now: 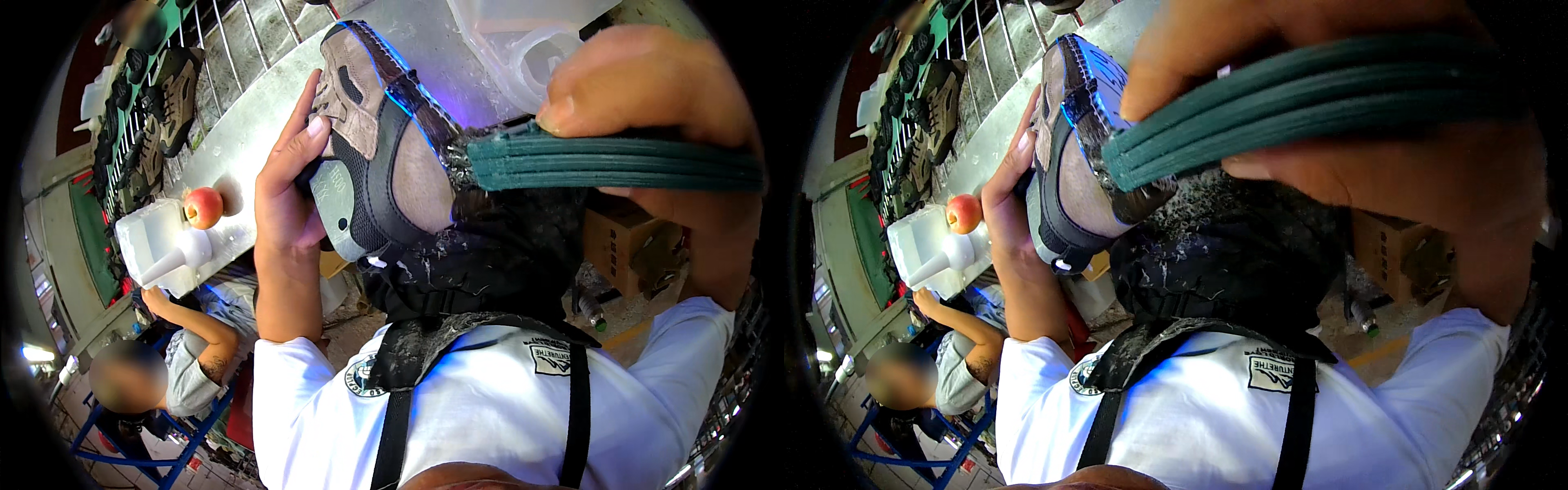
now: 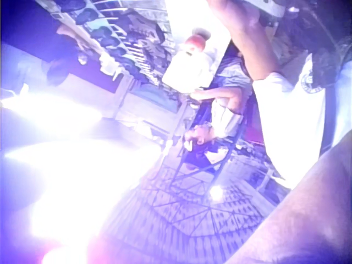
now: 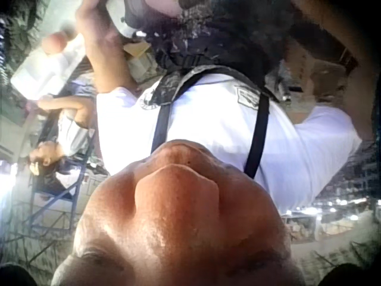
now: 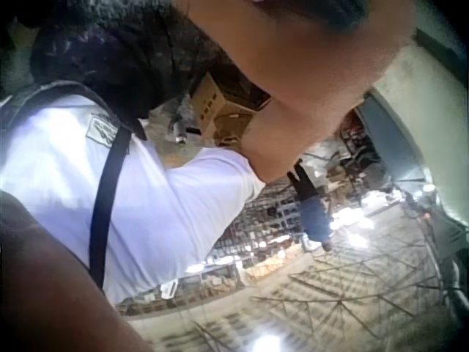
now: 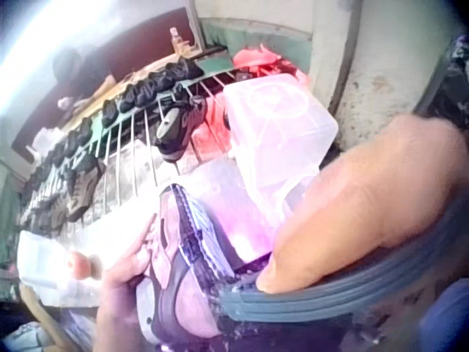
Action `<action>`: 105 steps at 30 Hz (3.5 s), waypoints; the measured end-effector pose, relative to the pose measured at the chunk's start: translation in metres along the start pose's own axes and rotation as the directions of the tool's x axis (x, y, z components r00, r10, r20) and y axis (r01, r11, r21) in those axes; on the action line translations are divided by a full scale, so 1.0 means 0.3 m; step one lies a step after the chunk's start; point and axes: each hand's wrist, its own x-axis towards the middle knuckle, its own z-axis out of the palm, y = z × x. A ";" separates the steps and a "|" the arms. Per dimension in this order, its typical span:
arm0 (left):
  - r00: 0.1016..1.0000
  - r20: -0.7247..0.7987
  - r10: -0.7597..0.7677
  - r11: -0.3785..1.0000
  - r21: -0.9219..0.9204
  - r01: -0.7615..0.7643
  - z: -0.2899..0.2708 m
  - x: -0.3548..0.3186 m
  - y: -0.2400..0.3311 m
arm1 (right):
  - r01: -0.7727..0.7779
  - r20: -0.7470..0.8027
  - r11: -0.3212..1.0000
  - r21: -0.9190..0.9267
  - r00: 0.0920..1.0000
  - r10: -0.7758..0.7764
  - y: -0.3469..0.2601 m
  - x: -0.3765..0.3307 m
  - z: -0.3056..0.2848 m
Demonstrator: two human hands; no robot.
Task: The person uses a brush to apply a blue liquid adhesive along the edge and heel of a shoe upper, dipping the brush into a container between applications, and then places the shoe onto a conveyor rack.
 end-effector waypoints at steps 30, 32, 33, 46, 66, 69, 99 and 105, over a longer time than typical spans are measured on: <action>0.936 -0.090 -0.340 0.808 -0.537 0.242 0.117 -0.218 -0.057 | 0.286 0.117 0.823 0.491 0.915 -0.387 0.213 0.247 -0.005; 0.933 -0.046 -0.356 0.787 -0.554 0.272 0.091 -0.228 -0.068 | 0.290 0.117 0.812 0.506 0.910 -0.399 0.214 0.260 0.004; 0.927 -0.042 -0.373 0.766 -0.578 0.282 0.091 -0.235 -0.068 | 0.293 0.117 0.808 0.512 0.908 -0.403 0.216 0.266 0.006; 0.863 0.155 -0.480 0.570 -0.693 0.441 0.091 -0.276 -0.083 | 0.306 0.115 0.776 0.551 0.893 -0.434 0.220 0.318 0.044; 0.781 0.364 -0.507 0.333 -0.753 0.567 0.147 -0.303 -0.132 | 0.382 -0.003 0.690 0.615 0.876 -0.482 0.223 0.267 0.012; 0.765 0.410 -0.497 0.280 -0.758 0.589 0.150 -0.299 -0.152 | 0.421 -0.086 0.669 0.612 0.877 -0.473 0.220 0.212 -0.012; 0.844 0.524 -0.113 0.819 -0.432 0.378 -0.007 -0.228 -0.107 | 0.261 -0.707 0.867 0.426 0.694 0.138 -0.161 0.038 0.428; 0.847 0.531 -0.023 0.923 -0.315 0.222 -0.008 -0.227 -0.036 | 0.027 -0.614 0.793 0.608 0.649 0.449 0.078 0.014 0.420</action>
